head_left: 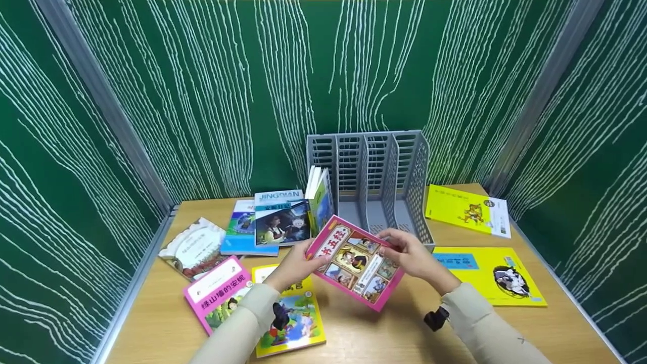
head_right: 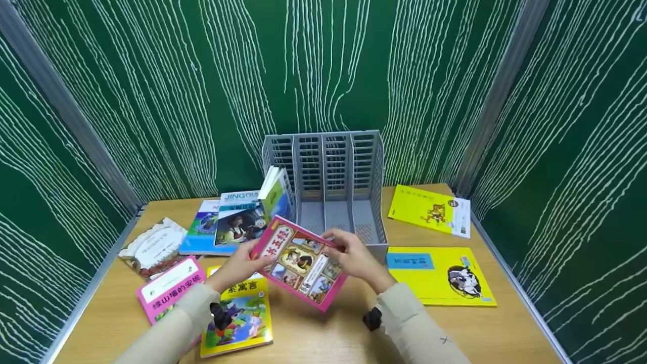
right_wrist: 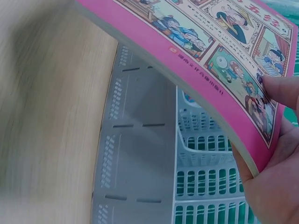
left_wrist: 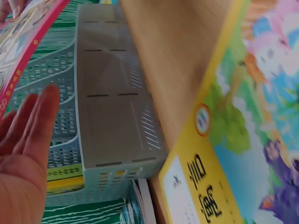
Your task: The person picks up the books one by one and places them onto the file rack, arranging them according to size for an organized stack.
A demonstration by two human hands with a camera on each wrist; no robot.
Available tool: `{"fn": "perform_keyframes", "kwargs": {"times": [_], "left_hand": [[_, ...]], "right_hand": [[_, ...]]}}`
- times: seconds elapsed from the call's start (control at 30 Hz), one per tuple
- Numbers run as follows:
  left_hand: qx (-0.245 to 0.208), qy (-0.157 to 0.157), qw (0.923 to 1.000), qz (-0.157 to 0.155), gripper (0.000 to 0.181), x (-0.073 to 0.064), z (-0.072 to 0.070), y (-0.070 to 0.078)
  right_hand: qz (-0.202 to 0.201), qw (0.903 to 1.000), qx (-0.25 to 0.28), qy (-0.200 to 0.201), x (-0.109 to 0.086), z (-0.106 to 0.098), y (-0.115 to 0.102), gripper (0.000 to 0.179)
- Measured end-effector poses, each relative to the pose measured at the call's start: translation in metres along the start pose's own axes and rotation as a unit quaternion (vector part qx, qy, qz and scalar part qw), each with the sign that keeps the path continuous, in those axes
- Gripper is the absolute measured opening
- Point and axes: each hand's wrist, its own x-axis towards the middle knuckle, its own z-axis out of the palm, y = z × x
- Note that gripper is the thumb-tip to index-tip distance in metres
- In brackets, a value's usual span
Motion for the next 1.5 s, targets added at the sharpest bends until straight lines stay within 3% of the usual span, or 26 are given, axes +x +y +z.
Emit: {"fn": "perform_keyframes", "kwargs": {"times": [0.13,0.43,0.67,0.8,0.97,1.13,1.33,1.5], "left_hand": [[-0.024,-0.015,0.9996,0.009,0.041,-0.003,-0.001,0.007],[0.000,-0.007,0.9989,0.046,0.034,-0.009,-0.010,0.023],[0.034,0.066,0.9932,0.090,0.029,-0.013,-0.032,0.031],[0.043,0.118,0.9868,0.102,0.029,-0.019,-0.044,0.035],[0.057,0.179,0.9756,0.113,0.030,-0.025,-0.055,0.040],[0.067,0.226,0.9651,0.113,0.034,-0.030,-0.057,0.046],[0.118,0.289,0.9399,0.139,0.032,-0.028,-0.048,0.051],[0.141,0.320,0.9266,0.137,0.031,-0.020,-0.033,0.055]], "right_hand": [[-0.007,1.0000,0.002,0.006,0.001,0.002,-0.002,0.023],[-0.003,0.9996,-0.002,0.026,0.004,0.000,-0.005,0.028],[-0.030,0.9893,-0.095,0.106,0.008,-0.004,0.002,0.040],[-0.006,0.9823,-0.145,0.119,0.008,-0.008,0.010,0.042],[0.051,0.9731,-0.209,0.084,0.005,-0.013,0.026,0.050],[0.051,0.9618,-0.265,0.043,0.004,-0.013,0.042,0.050],[0.076,0.9447,-0.319,0.012,0.004,-0.008,0.051,0.044],[0.092,0.9315,-0.352,0.003,0.007,-0.005,0.052,0.039]]}}
